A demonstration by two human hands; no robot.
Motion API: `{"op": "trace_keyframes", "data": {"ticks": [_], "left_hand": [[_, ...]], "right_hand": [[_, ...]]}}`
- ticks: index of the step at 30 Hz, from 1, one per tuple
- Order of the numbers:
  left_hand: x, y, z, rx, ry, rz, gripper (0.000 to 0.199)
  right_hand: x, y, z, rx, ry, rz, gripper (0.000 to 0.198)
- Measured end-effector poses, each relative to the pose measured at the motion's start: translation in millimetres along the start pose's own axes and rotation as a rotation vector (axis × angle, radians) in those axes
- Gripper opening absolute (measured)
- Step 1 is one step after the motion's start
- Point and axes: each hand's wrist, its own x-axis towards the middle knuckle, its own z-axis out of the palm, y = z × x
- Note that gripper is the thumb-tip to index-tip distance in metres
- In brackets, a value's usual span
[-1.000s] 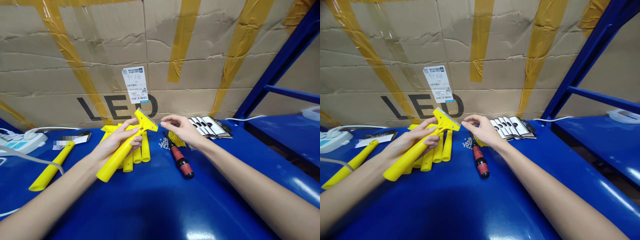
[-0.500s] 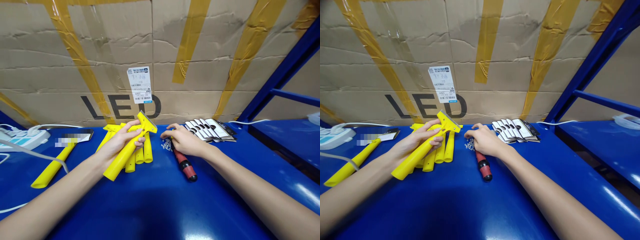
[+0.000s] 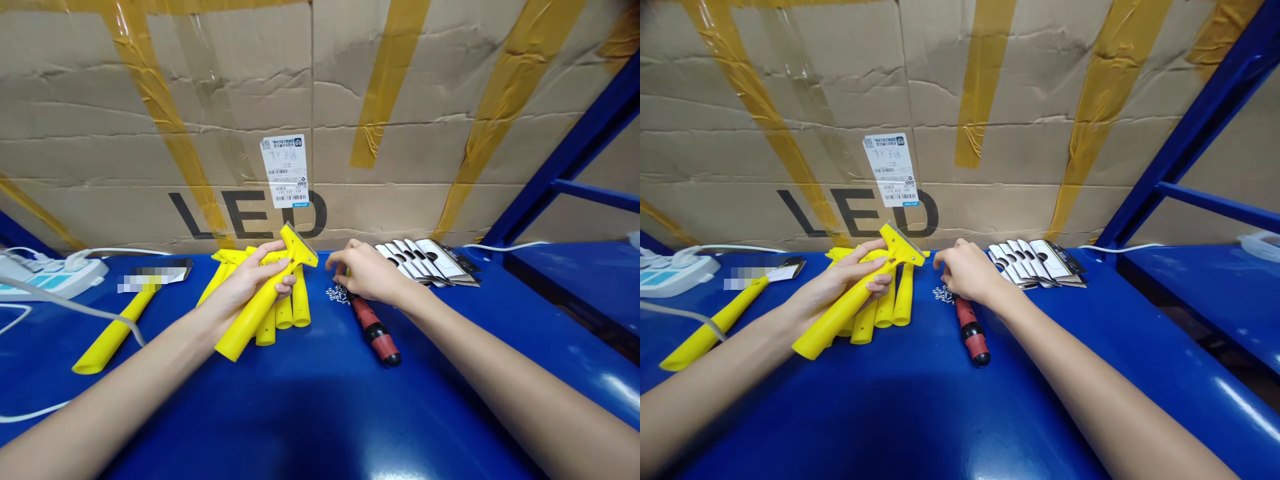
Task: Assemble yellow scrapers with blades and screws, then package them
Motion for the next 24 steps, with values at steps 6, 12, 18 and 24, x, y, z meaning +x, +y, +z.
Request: {"op": "trace_keyframes", "data": {"ticks": [6, 12, 18, 24], "left_hand": [[-0.3, 0.8, -1.4, 0.006, -0.008, 0.000, 0.035], [0.5, 0.5, -3.7, -0.011, -0.023, -0.012, 0.035], [1.0, -2.0, -2.8, 0.001, -0.007, -0.001, 0.039], [-1.6, -1.5, 0.8, 0.005, -0.004, -0.021, 0.038]], "right_hand": [[2.8, -0.1, 10.3, 0.015, 0.006, 0.009, 0.031], [7.0, 5.2, 21.8, 0.071, 0.036, -0.019, 0.031], [3.7, 7.0, 12.5, 0.139, 0.111, -0.002, 0.033], [4.6, 9.0, 8.0, 0.161, 0.098, 0.017, 0.026]]}}
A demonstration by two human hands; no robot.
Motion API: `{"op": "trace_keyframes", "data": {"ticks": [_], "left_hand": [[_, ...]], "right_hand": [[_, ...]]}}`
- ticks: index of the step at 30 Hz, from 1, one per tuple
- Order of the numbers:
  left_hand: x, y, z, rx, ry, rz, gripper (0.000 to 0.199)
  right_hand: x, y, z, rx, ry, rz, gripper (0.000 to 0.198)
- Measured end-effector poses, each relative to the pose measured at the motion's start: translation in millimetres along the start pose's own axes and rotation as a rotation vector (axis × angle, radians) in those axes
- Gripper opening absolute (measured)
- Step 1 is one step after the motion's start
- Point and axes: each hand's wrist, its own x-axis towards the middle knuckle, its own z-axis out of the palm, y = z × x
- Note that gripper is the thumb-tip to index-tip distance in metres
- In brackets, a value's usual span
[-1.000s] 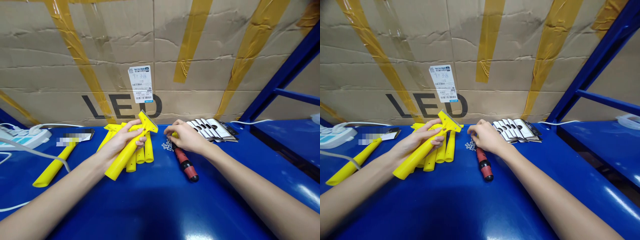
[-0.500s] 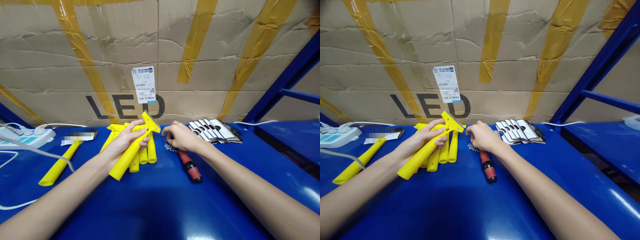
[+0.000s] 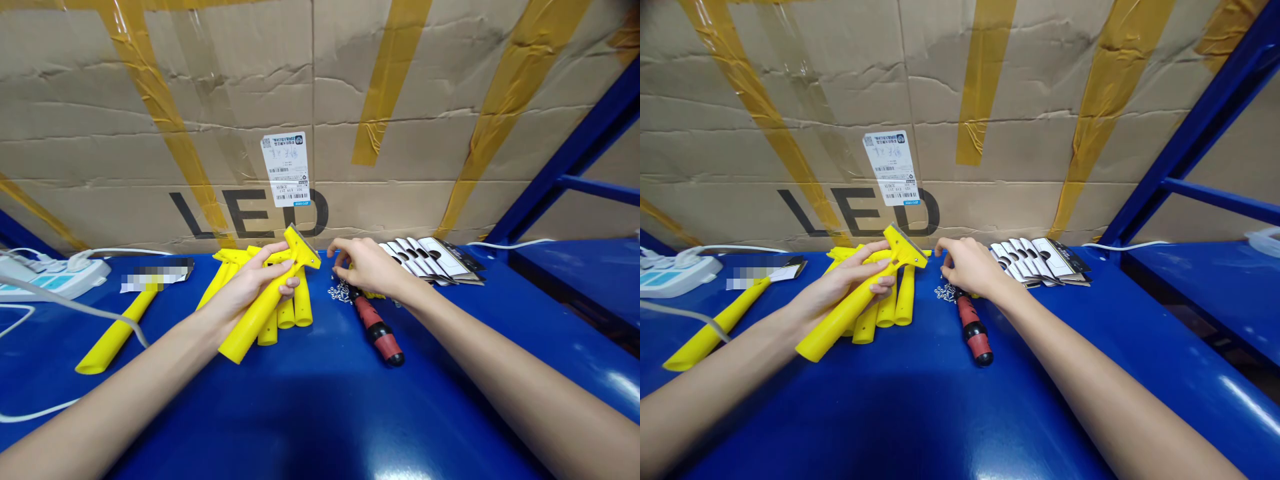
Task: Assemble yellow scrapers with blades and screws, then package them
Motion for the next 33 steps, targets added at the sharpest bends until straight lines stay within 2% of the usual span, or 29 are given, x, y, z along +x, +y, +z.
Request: {"op": "trace_keyframes", "data": {"ticks": [8, 13, 16, 19, 24, 27, 33], "left_hand": [[0.0, -0.1, -0.5, 0.038, 0.002, 0.003, 0.037], [-0.5, -0.2, -0.1, 0.037, 0.004, -0.012, 0.040], [-1.6, -1.2, 2.9, 0.017, 0.009, -0.026, 0.042], [-3.1, -3.0, 7.4, 0.019, 0.016, -0.054, 0.040], [-6.3, -6.6, 11.3, 0.073, -0.061, -0.121, 0.036], [-6.9, -9.2, 10.5, 0.061, -0.105, -0.142, 0.040], [-6.3, -10.8, 10.3, 0.070, -0.113, -0.162, 0.043]], "right_hand": [[2.9, -2.7, 12.9, 0.015, -0.035, 0.013, 0.018], [0.3, -3.2, 7.3, 0.090, -0.005, -0.021, 0.016], [-4.1, -4.3, -3.3, 0.156, 0.056, -0.042, 0.013], [-8.0, -9.9, -12.3, 0.316, 0.172, -0.056, 0.009], [-9.5, -27.8, -18.6, 0.569, 0.260, -0.110, 0.008], [-9.6, -36.0, -20.6, 0.568, 0.280, -0.136, 0.009], [-11.3, -38.6, -22.0, 0.483, 0.290, -0.173, 0.011]]}}
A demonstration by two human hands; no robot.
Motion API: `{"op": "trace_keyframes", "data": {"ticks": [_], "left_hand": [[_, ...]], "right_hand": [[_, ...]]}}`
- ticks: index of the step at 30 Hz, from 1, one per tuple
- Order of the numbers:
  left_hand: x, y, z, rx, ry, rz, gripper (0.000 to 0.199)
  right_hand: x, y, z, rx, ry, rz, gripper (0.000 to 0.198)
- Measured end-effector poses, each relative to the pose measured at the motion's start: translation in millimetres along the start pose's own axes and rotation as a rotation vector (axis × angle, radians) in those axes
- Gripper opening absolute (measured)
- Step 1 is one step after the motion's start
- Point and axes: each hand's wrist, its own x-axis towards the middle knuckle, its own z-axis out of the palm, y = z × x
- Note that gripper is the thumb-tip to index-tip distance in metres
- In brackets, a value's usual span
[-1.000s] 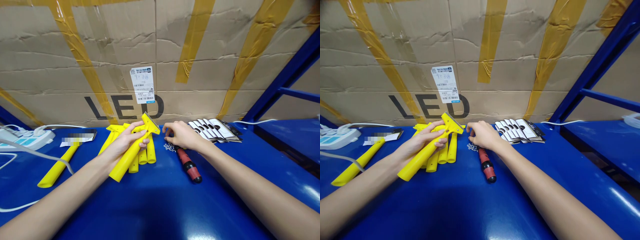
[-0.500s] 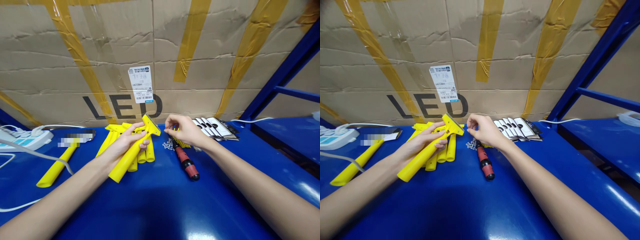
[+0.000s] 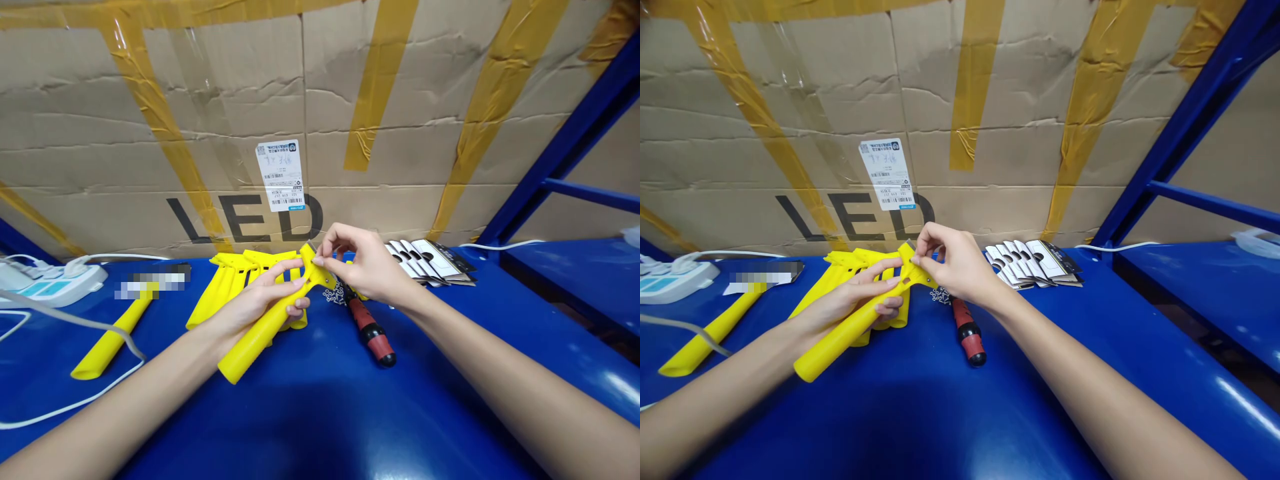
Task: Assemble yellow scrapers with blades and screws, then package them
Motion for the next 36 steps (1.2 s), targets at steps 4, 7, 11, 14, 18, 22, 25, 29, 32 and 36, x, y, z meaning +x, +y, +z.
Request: {"op": "trace_keyframes", "data": {"ticks": [4, 7, 11, 14, 18, 22, 25, 29, 32, 36], "left_hand": [[-0.5, -0.5, 2.1, 0.001, 0.027, 0.001, 0.041], [-1.4, -1.1, 4.4, -0.001, 0.035, -0.004, 0.038], [-2.9, -0.9, 6.0, -0.017, -0.011, -0.009, 0.037], [-3.9, -0.4, 5.0, -0.037, -0.033, -0.028, 0.037], [-4.8, -0.3, 2.1, -0.048, -0.045, -0.032, 0.036], [-5.3, 0.1, 1.1, -0.053, -0.069, -0.029, 0.033], [-4.9, 0.9, 1.7, -0.046, -0.086, -0.032, 0.033], [-4.6, 2.5, 2.1, -0.036, -0.067, -0.009, 0.038], [-5.7, 2.8, 3.4, -0.025, -0.054, 0.001, 0.040], [-7.3, 2.0, 8.5, -0.021, -0.034, -0.001, 0.038]], "right_hand": [[-0.3, -1.0, -0.3, -0.091, -0.028, -0.065, 0.015], [0.3, 0.2, -2.4, -0.127, -0.056, -0.079, 0.013], [1.1, 8.1, -7.4, -0.014, -0.082, 0.010, 0.018], [1.1, 13.4, -10.1, 0.066, -0.076, 0.076, 0.029], [1.0, 12.2, -11.4, -0.011, -0.058, 0.077, 0.031], [0.3, 7.0, -13.7, 0.023, -0.079, 0.116, 0.029], [-0.5, 5.3, -15.4, 0.033, -0.107, 0.146, 0.030], [-1.2, 5.6, -13.5, 0.105, -0.054, 0.187, 0.033], [-1.8, 6.5, -10.8, 0.193, -0.080, 0.206, 0.035], [-2.1, 8.3, -9.5, 0.216, -0.094, 0.207, 0.037]]}}
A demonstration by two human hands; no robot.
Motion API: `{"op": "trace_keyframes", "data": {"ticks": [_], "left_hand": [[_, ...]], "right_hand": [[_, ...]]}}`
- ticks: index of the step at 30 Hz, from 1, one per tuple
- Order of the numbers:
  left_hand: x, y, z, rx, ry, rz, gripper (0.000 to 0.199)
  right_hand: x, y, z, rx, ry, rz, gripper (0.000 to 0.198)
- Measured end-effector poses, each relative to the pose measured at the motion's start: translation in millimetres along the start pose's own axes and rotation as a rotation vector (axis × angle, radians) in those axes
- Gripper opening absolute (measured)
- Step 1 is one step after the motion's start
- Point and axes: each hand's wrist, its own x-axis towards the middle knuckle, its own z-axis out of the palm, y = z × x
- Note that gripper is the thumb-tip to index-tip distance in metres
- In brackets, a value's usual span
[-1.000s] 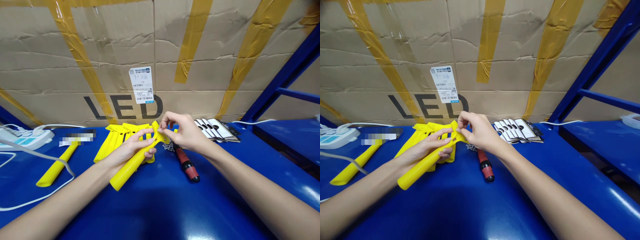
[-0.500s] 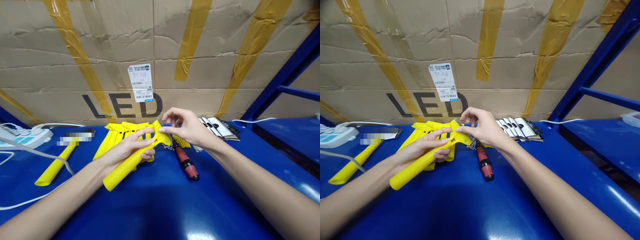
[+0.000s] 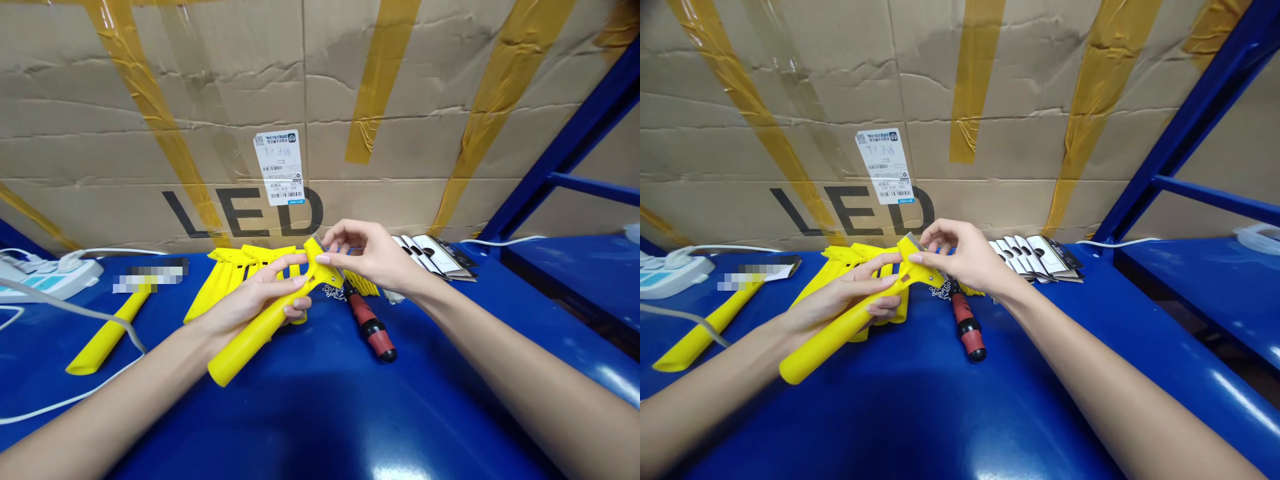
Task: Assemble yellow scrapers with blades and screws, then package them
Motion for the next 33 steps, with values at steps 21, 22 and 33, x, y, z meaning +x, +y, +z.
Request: {"op": "trace_keyframes", "data": {"ticks": [21, 22, 33], "left_hand": [[0.7, -2.1, -3.4, 0.013, -0.074, -0.033, 0.038], [0.8, -2.3, -2.9, 0.014, -0.070, -0.032, 0.040], [5.5, -4.6, -7.0, -0.026, 0.093, 0.004, 0.040]], "right_hand": [[0.2, -1.5, -1.1, 0.189, -0.104, 0.204, 0.035], [0.1, -1.5, -0.6, 0.183, -0.097, 0.216, 0.035], [-21.6, -15.8, -27.5, -0.793, -0.058, 0.378, 0.033]]}}
